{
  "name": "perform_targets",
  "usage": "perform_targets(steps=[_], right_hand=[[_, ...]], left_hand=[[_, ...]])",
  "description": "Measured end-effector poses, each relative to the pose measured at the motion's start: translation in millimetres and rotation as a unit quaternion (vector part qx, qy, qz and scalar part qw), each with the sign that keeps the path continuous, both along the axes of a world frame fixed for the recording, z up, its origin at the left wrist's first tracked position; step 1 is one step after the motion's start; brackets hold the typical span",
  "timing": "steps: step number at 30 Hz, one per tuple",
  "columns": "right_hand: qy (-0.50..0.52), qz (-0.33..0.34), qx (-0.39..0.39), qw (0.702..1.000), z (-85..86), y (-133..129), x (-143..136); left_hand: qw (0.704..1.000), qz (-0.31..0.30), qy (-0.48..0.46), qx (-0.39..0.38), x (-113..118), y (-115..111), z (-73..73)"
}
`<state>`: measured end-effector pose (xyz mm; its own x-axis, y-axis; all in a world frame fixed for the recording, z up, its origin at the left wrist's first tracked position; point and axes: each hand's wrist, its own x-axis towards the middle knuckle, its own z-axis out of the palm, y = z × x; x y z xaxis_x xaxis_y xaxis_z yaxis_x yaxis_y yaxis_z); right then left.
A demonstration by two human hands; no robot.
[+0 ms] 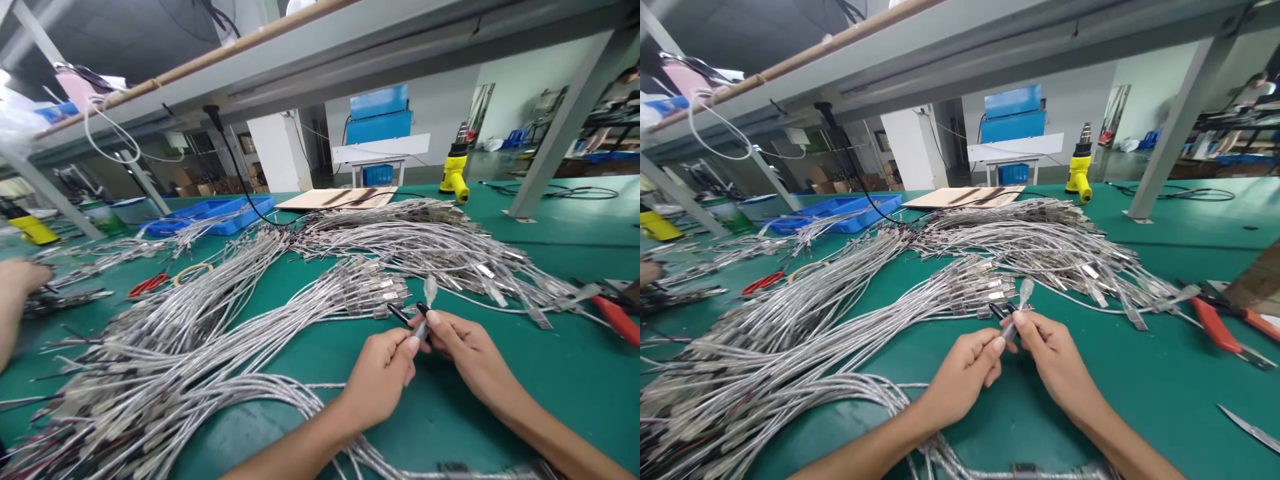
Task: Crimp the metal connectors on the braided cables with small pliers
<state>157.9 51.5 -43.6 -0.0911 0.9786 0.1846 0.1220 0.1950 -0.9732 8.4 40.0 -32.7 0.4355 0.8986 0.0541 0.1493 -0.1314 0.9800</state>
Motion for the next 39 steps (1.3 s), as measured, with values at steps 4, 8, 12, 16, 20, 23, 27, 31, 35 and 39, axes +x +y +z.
perform_targets(steps=[4, 8, 12, 16, 20, 23, 27, 31, 35, 39], right_hand=[[0.11, 0.049, -0.067, 0.99, 3.7, -2.2, 1.9], [0.142, 0.052, -0.103, 0.983, 11.7, -4.8, 1.9], [0.101, 0.017, -0.096, 0.99, 14.9, -3.9, -1.3], [0.091, -0.011, -0.088, 0.992, 13.9, -2.1, -3.6], [0.058, -0.018, -0.092, 0.994, 10.5, 0.3, -1.5], [0.027, -0.011, -0.069, 0.997, 7.6, 2.2, 0.7], [0.037, -0.004, -0.061, 0.997, 8.2, -1.2, -0.7], [0.042, 0.02, -0.043, 0.998, 10.0, -10.3, -6.7], [0.013, 0.05, -0.034, 0.998, 5.0, -14.2, -12.7], [-0.067, 0.056, 0.001, 0.996, -0.7, -13.9, -11.8]], left_hand=[[0.997, -0.038, -0.059, -0.036, -3.2, 6.6, 1.6], [0.988, -0.085, -0.099, -0.078, -6.9, 9.3, 6.1], [0.981, -0.099, -0.116, -0.124, -8.9, 9.8, 9.0], [0.981, -0.078, -0.1, -0.148, -6.8, 8.9, 9.0], [0.977, -0.065, -0.117, -0.167, -4.4, 8.4, 8.6], [0.975, -0.071, -0.137, -0.16, -3.8, 8.6, 7.5], [0.983, -0.066, -0.132, -0.11, -2.6, 7.1, 3.0], [0.988, -0.028, -0.125, -0.081, 0.9, 3.9, 0.8], [0.988, 0.001, -0.134, -0.082, 4.3, 2.3, 3.0], [0.988, 0.005, -0.138, -0.069, 4.3, 2.8, 0.9]])
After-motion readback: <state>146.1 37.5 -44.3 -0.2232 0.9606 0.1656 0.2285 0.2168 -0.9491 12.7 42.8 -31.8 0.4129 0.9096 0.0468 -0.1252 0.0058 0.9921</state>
